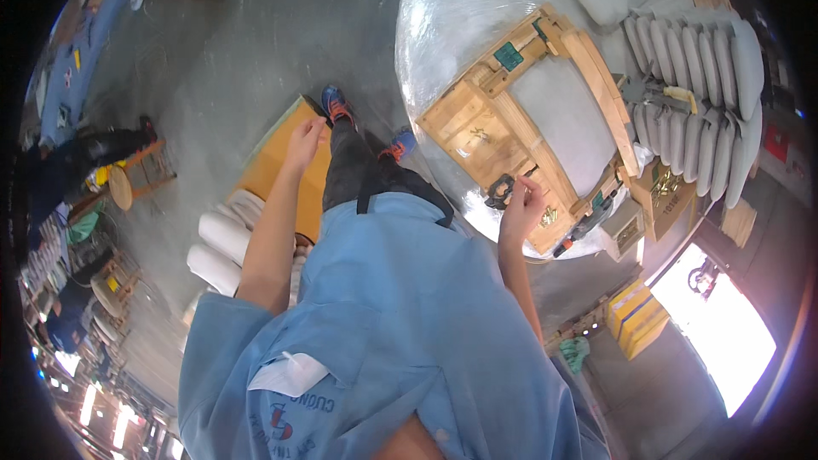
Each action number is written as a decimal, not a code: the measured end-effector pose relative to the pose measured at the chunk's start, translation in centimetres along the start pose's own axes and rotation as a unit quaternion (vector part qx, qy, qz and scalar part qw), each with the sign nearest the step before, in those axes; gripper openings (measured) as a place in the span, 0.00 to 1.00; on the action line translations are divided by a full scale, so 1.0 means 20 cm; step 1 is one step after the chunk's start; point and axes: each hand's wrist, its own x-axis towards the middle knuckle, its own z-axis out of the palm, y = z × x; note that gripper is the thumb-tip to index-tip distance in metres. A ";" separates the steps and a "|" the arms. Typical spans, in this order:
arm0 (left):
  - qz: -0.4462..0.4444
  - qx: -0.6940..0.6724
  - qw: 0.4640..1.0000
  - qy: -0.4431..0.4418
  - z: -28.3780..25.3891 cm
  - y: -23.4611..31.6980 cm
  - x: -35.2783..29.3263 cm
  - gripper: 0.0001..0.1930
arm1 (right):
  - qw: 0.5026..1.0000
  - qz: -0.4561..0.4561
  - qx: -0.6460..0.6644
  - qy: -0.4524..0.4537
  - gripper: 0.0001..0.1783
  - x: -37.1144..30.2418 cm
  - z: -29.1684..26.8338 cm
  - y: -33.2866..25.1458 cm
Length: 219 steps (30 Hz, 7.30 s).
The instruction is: The person uses a pneumatic drill to fasten screws into a wooden frame holding a cushion cover. They repeatedly load screws, drill them in, remove the finished cushion, and place it on a stack. The person then places a new cushion cover into the frame and repeats the process.
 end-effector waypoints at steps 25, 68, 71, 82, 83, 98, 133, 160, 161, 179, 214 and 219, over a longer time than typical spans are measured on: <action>-0.170 0.169 0.971 0.000 -0.19 -0.84 0.10 0.27 | 0.918 0.189 0.004 -0.349 0.18 -0.10 0.16 0.30; -0.043 0.276 0.959 -0.042 0.08 0.07 0.00 0.21 | 0.915 0.195 0.295 -0.193 0.12 0.33 0.09 0.03; 0.062 0.260 0.961 -0.074 0.29 0.47 0.02 0.18 | 0.914 0.215 0.308 -0.155 0.13 0.30 0.11 -0.06; 0.359 0.229 0.851 -0.306 1.15 1.40 0.25 0.11 | 0.890 0.292 0.350 0.005 0.15 0.07 0.21 -0.30; 0.378 0.241 0.830 -0.332 1.21 1.48 0.24 0.11 | 0.882 0.305 0.360 0.013 0.14 0.01 0.25 -0.28; 0.681 0.474 0.458 -0.319 1.59 1.12 0.10 0.14 | 0.812 0.483 0.327 0.026 0.21 -0.57 0.77 -0.57; 0.502 0.425 0.719 -0.225 0.71 1.84 0.69 0.30 | 0.882 0.308 0.350 0.068 0.16 -0.21 1.12 -0.42; 0.347 0.476 0.728 -0.351 1.28 1.82 0.93 0.32 | 0.827 0.370 0.370 0.206 0.20 -0.24 0.89 -0.45; 0.362 0.423 0.745 -0.367 1.21 1.78 1.00 0.31 | 0.824 0.361 0.374 0.225 0.20 -0.25 0.90 -0.42; 0.478 0.333 0.692 -0.427 0.43 2.07 0.68 0.31 | 0.768 0.418 0.416 0.249 0.17 -0.38 0.89 -0.27; 0.679 0.493 0.422 -0.342 2.31 1.79 0.08 0.35 | 0.757 0.441 0.439 0.198 0.16 -0.41 0.88 -0.05; 0.642 0.566 0.419 -0.304 2.50 1.86 0.19 0.38 | 0.753 0.440 0.439 0.214 0.17 -0.39 0.89 -0.06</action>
